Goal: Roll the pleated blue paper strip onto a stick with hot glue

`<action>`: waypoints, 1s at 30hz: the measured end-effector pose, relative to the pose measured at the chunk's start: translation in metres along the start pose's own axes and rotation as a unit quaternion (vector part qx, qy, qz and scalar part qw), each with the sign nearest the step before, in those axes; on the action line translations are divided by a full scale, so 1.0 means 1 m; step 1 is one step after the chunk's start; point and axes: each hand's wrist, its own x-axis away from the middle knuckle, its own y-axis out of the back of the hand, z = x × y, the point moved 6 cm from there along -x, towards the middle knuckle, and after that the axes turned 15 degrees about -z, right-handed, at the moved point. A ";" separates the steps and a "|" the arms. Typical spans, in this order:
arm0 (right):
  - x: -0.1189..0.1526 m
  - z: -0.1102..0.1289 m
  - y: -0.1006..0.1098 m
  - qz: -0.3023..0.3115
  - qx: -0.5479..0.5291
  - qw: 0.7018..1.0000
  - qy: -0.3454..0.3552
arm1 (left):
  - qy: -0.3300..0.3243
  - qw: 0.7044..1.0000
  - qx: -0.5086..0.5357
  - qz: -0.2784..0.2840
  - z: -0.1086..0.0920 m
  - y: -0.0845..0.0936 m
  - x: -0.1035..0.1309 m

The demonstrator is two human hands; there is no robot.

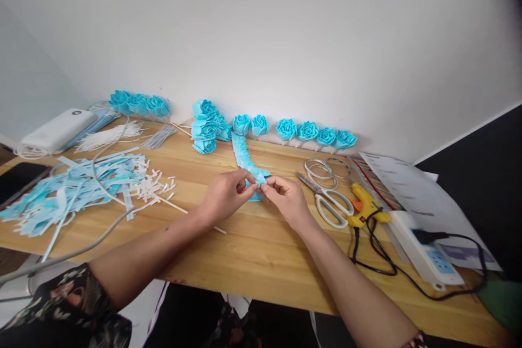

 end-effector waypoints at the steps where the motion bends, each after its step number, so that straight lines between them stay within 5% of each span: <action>1: 0.000 0.002 0.000 -0.003 0.013 1.000 0.013 | 0.001 1.000 -0.007 0.000 0.001 0.000 0.000; 8: 0.003 0.009 -0.002 -0.017 0.056 0.997 0.056 | 0.008 1.000 -0.008 0.018 0.001 -0.002 0.001; 22: 0.002 0.008 0.000 -0.017 0.030 0.999 0.027 | 0.032 0.998 0.040 0.037 0.000 -0.001 0.001; 28: -0.001 -0.004 0.002 -0.021 -0.105 0.989 -0.103 | 0.157 0.976 0.152 0.007 0.014 0.003 -0.008; 30: -0.001 -0.005 0.001 -0.015 -0.135 0.982 -0.128 | 0.220 0.954 0.201 0.041 0.018 -0.002 -0.008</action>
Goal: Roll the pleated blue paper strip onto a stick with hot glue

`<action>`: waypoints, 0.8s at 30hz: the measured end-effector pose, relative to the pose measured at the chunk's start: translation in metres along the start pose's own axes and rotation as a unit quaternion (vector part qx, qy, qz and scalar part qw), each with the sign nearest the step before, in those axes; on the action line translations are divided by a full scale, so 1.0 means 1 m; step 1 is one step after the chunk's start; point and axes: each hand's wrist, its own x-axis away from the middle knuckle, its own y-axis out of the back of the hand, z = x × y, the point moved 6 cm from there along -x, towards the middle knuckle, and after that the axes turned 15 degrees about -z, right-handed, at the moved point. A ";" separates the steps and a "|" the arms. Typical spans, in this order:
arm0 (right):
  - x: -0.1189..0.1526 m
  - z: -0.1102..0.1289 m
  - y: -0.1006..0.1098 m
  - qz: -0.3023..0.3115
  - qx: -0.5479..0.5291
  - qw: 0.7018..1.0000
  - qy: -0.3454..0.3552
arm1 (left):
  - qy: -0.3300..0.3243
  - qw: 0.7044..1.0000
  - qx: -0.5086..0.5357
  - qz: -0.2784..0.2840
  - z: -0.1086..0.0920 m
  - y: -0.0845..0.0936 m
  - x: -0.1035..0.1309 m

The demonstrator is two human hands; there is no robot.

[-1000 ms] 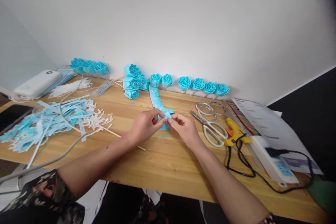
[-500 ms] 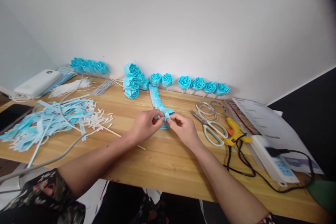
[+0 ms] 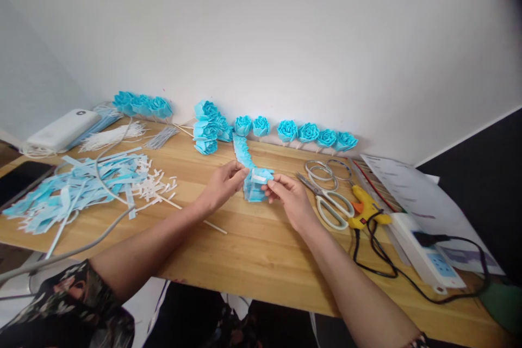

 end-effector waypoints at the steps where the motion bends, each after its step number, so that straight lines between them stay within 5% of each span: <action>1: 0.000 0.000 -0.001 0.004 -0.009 1.000 -0.008 | 0.032 0.999 0.016 0.027 0.002 -0.003 0.000; 3: 0.001 0.000 -0.002 0.011 -0.018 1.000 -0.016 | 0.072 0.994 0.034 0.069 0.005 -0.008 0.001; 5: 0.002 0.001 -0.003 0.014 -0.019 1.000 -0.017 | 0.064 0.996 0.039 0.048 0.003 -0.006 0.001; 10: 0.002 0.001 -0.002 0.001 0.016 1.000 0.017 | -0.120 0.989 -0.055 -0.071 -0.016 0.008 0.007; 14: 0.003 0.004 -0.003 0.009 0.074 0.994 0.076 | -0.187 0.971 -0.142 -0.030 -0.019 -0.002 0.015; 24: 0.005 0.005 -0.004 0.009 0.158 0.977 0.143 | -0.185 0.972 -0.148 0.006 -0.010 -0.008 0.014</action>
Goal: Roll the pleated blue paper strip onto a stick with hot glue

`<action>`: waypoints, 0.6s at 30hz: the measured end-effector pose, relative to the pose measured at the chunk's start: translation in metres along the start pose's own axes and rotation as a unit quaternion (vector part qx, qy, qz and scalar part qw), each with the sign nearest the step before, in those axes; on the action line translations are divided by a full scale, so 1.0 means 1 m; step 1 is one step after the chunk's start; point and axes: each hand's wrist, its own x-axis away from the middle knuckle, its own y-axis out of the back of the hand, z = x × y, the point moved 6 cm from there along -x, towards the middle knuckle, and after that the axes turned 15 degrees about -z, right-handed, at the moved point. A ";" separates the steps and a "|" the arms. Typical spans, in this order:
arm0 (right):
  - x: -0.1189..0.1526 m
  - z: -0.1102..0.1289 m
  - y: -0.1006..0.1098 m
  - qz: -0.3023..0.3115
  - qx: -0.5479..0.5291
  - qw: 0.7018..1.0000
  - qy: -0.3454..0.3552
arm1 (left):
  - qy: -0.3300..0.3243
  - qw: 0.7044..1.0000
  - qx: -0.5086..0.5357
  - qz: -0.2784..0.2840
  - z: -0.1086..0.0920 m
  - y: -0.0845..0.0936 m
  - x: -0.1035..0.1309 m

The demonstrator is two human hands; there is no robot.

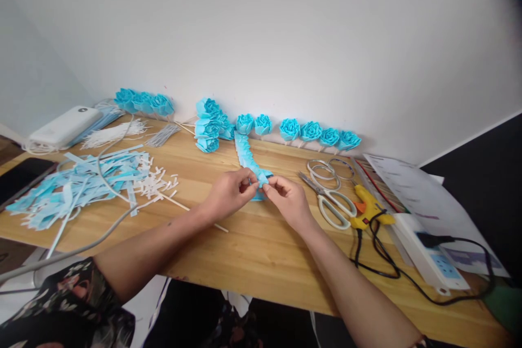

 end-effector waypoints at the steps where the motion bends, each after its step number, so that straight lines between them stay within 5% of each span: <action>1: 0.000 0.000 0.000 0.000 0.003 1.000 0.003 | -0.001 1.000 0.007 0.002 0.000 0.000 0.000; 18: -0.003 -0.006 0.002 -0.017 -0.065 0.995 -0.070 | 0.142 0.974 0.175 -0.013 0.008 0.002 -0.009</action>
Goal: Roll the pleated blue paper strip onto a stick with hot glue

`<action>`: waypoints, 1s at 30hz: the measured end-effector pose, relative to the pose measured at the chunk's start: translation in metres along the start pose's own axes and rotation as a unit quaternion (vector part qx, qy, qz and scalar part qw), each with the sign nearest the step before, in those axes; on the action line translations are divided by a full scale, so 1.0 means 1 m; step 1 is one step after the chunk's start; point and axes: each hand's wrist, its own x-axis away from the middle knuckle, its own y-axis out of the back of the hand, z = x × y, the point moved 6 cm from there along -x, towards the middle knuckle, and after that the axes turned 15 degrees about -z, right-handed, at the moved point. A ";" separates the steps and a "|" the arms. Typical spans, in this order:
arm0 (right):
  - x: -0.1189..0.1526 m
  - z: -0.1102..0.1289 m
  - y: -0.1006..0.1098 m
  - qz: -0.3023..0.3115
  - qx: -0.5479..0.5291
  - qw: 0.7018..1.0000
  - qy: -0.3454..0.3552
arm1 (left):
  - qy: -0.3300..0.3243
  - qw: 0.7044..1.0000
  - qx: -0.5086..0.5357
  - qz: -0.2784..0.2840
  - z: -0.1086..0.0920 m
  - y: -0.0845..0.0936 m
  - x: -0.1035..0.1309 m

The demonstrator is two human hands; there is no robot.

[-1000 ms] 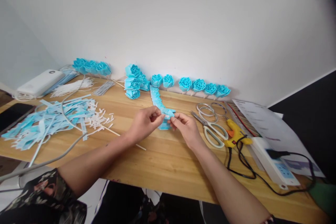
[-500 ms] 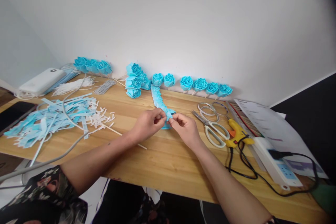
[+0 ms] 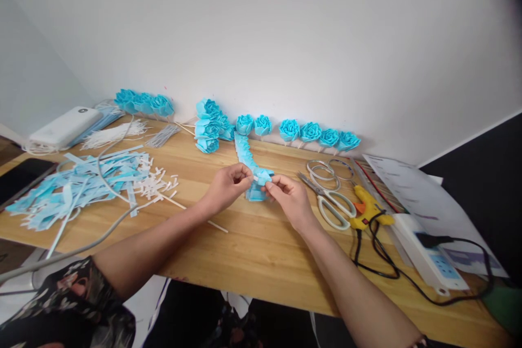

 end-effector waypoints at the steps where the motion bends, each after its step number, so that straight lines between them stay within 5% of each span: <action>1: 0.000 0.000 0.000 -0.005 -0.010 1.000 -0.007 | 0.002 1.000 0.000 -0.006 0.001 0.001 -0.001; 5: -0.002 0.000 0.002 -0.026 -0.062 0.997 -0.048 | 0.012 0.999 0.007 -0.044 0.000 0.012 -0.009; 8: -0.004 -0.002 0.005 -0.038 -0.099 0.991 -0.079 | -0.002 0.996 0.005 -0.093 -0.011 0.037 -0.018; 12: -0.008 -0.007 0.010 -0.045 -0.119 0.987 -0.097 | -0.086 0.978 -0.131 -0.139 -0.036 0.099 -0.020; 16: -0.009 -0.011 0.009 -0.039 -0.130 0.986 -0.098 | -0.139 0.902 -0.374 -0.166 -0.051 0.172 -0.001; 19: -0.008 -0.012 0.007 -0.030 -0.136 0.985 -0.104 | -0.133 0.825 -0.538 -0.112 -0.045 0.205 0.018; 23: -0.007 -0.012 0.005 -0.026 -0.131 0.986 -0.103 | -0.119 0.739 -0.662 -0.042 -0.026 0.226 0.031; 30: -0.008 -0.015 0.004 -0.018 -0.134 0.984 -0.112 | -0.137 0.738 -0.660 0.033 -0.005 0.240 0.025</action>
